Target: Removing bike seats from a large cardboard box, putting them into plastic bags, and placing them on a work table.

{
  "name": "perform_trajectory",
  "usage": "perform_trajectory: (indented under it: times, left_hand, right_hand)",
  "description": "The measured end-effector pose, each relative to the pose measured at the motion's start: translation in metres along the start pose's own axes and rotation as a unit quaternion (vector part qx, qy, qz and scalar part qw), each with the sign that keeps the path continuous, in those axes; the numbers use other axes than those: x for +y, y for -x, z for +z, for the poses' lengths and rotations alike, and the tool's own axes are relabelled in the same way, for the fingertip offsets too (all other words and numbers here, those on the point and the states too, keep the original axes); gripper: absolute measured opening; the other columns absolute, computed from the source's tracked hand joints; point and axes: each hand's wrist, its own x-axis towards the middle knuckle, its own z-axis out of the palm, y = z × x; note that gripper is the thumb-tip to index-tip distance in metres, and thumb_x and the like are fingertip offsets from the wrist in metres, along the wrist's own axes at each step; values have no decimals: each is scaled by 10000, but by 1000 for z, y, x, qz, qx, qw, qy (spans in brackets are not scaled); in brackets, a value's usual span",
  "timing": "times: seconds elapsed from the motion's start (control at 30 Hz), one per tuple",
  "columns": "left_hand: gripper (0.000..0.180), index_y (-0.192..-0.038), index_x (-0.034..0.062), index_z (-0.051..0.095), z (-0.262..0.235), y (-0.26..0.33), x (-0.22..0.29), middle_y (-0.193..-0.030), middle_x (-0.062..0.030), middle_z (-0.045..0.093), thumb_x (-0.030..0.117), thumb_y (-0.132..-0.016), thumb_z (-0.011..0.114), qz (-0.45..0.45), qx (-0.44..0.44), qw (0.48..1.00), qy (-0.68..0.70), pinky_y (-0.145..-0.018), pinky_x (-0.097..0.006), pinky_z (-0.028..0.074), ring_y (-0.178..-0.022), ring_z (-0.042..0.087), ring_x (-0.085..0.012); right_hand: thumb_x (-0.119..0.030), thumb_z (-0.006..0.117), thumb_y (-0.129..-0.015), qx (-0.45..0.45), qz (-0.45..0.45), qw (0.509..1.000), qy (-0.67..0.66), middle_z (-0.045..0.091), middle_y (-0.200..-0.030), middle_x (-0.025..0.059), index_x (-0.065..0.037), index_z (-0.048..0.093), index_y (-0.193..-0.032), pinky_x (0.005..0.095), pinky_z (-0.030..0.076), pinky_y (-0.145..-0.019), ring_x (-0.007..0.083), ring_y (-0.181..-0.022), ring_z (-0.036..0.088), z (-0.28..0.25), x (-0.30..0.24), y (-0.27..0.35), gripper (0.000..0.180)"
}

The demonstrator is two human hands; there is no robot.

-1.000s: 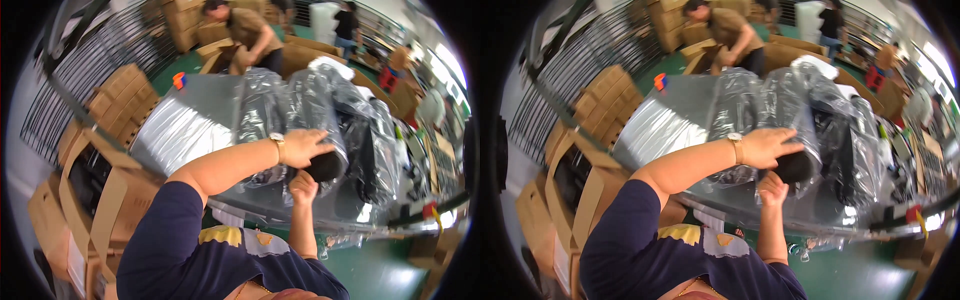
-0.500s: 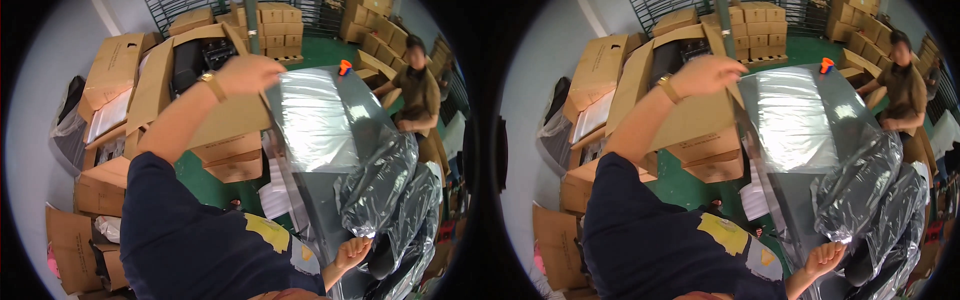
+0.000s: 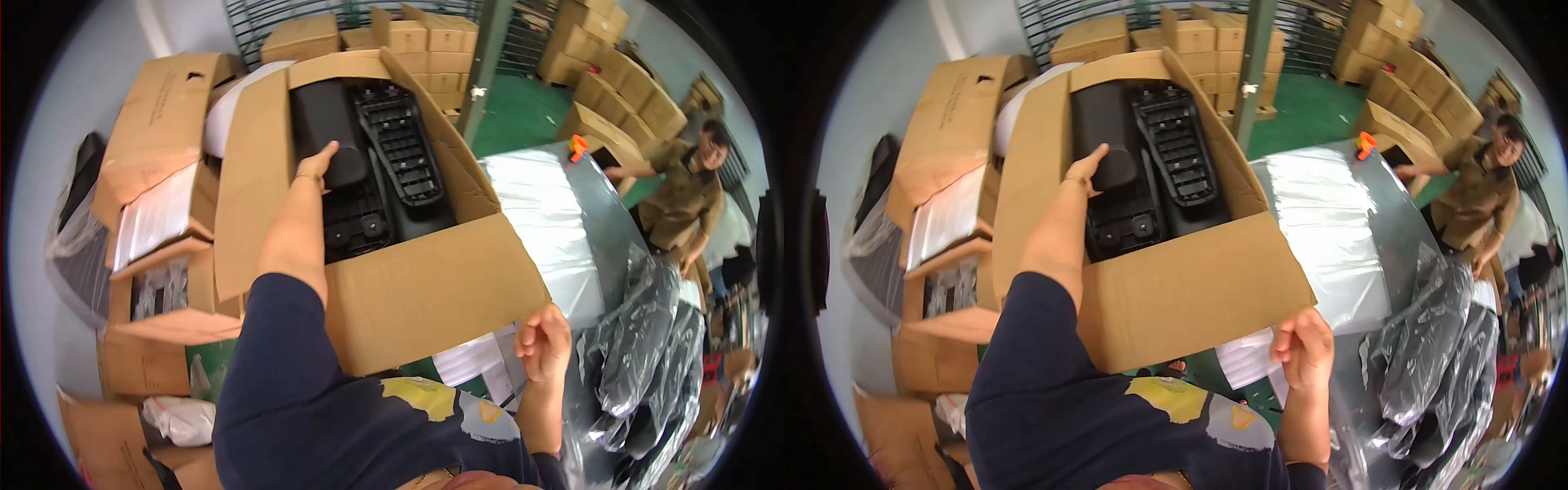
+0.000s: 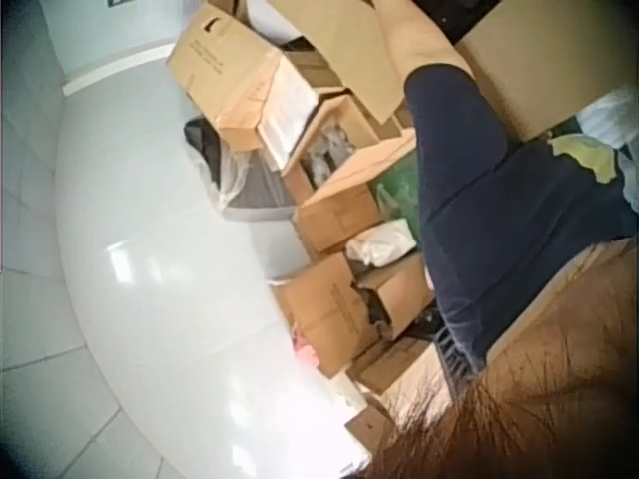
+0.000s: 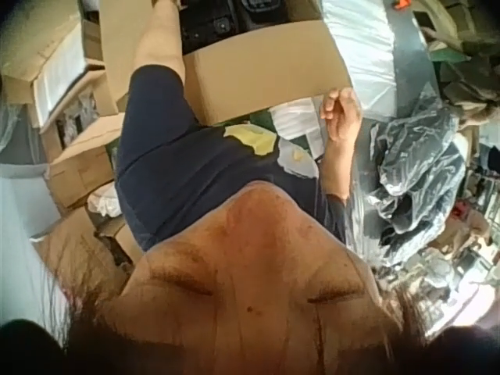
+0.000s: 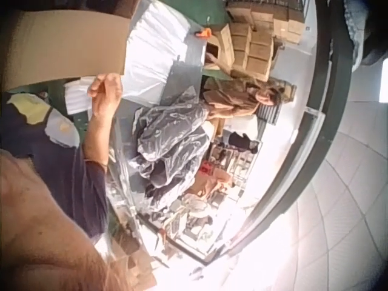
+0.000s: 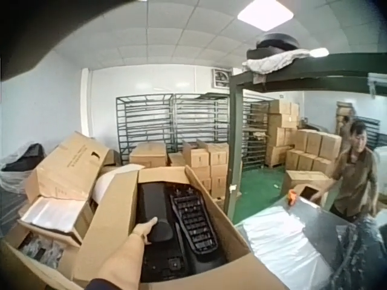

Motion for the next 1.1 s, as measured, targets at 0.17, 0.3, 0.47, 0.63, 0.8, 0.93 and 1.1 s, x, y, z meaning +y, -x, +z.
perform_trajectory:
  times: [0.17, 0.3, 0.47, 0.63, 0.8, 0.93, 1.1]
  left_hand:
    - [748, -1117, 149, 564, -15, 7, 54, -1095, -100, 540, 588, -562, 808, 4, 15, 961, 275, -673, -309, 501, -897, 488, -207]
    - [468, -917, 126, 618, -21, -6, 70, -862, -78, 600, 497, -676, 768, -78, -228, 883, 404, -366, -152, 344, -535, 471, -111]
    - [290, -826, 139, 589, -12, -13, 52, -724, 4, 602, 368, -740, 745, 5, -227, 864, 451, -367, -176, 304, -482, 447, -102]
    - [253, -818, 126, 582, -6, 9, 63, -719, 2, 599, 323, -759, 729, 38, -211, 857, 468, -373, -188, 301, -475, 440, -108]
    - [223, -809, 121, 579, -31, 35, 71, -688, 8, 583, 293, -775, 718, 85, -299, 878, 365, -357, -190, 267, -435, 385, -92]
    - [204, -864, 87, 602, -6, 104, 44, -797, -17, 654, 255, -798, 696, 82, -234, 899, 362, -463, -215, 446, -603, 593, -111]
    - [313, -1021, 45, 590, -47, 87, 20, -927, -58, 649, 245, -799, 683, 120, -331, 867, 354, -733, -314, 534, -837, 635, -199]
  right_hand:
    - [-166, 532, -925, -26, 63, 989, 135, 561, -634, 58, 11, 592, -835, 225, 438, -479, 117, -516, 526, 40, -9, -22, 208]
    - [-168, 553, -925, -93, 53, 971, 213, 575, -662, 28, 7, 606, -865, 210, 434, -496, 79, -560, 545, 47, -12, -28, 192]
    - [-146, 594, -908, -157, 9, 933, 324, 592, -693, 22, -13, 618, -915, 205, 467, -517, 60, -587, 561, 46, 17, -31, 135]
    - [-145, 590, -910, -96, 95, 954, 268, 587, -688, 18, -7, 618, -913, 201, 468, -519, 59, -582, 553, 18, 43, -47, 141]
    - [-156, 569, -916, -50, 76, 934, 346, 593, -703, 17, -15, 618, -912, 206, 481, -530, 70, -591, 563, -8, 90, -61, 149]
    - [-171, 558, -920, -56, 99, 936, 332, 612, -730, 20, -29, 614, -903, 212, 500, -554, 80, -621, 586, -21, 94, -61, 154]
    - [-189, 576, -910, -113, 137, 924, 339, 631, -775, 29, -35, 615, -924, 230, 516, -565, 94, -688, 617, -26, 104, -66, 160]
